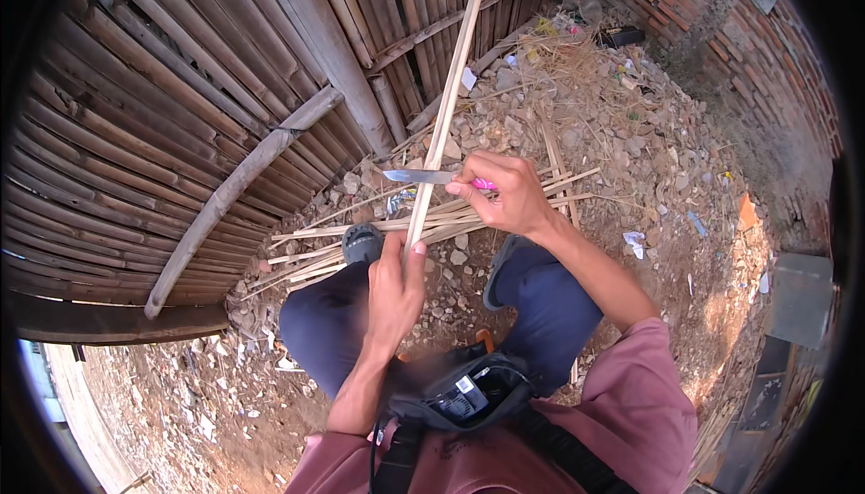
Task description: The person strips layers from a thin piece of bamboo using a knife, holding the bamboo piece with one hand and drawing the knife along its surface with the other.
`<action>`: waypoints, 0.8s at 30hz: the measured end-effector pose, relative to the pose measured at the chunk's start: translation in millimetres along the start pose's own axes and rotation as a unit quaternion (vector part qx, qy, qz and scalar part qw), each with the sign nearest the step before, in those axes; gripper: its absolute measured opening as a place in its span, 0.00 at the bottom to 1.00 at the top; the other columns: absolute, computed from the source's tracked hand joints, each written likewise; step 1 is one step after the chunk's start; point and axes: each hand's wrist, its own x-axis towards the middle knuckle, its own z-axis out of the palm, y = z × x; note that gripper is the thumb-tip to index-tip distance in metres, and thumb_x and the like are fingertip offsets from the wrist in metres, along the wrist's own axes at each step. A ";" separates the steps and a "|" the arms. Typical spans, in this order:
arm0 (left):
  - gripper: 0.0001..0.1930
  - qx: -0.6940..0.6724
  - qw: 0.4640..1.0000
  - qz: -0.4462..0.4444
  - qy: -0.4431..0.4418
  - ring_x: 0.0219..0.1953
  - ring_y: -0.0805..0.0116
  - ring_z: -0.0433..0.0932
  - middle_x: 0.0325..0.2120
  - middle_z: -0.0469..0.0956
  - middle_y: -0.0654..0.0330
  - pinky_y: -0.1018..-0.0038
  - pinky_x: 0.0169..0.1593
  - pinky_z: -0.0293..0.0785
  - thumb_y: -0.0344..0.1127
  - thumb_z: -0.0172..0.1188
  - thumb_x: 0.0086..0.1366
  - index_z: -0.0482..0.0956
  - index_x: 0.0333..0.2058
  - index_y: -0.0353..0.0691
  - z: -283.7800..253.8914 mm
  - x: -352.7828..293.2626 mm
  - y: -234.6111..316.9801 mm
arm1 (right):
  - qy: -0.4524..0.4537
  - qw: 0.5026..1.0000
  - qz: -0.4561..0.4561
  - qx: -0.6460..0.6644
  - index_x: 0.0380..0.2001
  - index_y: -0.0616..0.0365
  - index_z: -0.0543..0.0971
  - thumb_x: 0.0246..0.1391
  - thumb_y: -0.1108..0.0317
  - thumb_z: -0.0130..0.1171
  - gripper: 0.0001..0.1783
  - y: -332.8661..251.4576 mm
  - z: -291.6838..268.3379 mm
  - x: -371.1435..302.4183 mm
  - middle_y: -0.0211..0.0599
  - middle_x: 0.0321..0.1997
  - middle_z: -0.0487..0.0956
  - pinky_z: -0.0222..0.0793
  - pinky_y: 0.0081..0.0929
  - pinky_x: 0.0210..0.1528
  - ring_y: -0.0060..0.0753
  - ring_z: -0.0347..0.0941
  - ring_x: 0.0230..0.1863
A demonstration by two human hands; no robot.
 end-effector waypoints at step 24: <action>0.11 0.009 1.000 0.005 0.002 0.22 0.58 0.80 0.21 0.80 0.51 0.60 0.31 0.74 0.37 0.53 0.82 0.75 0.47 0.33 -1.6 -0.2 1.0 | -0.014 0.999 0.003 0.042 0.28 0.56 0.81 0.60 0.62 0.72 0.12 4.7 4.7 3.9 0.35 0.28 0.83 0.72 0.38 0.28 0.42 0.81 0.26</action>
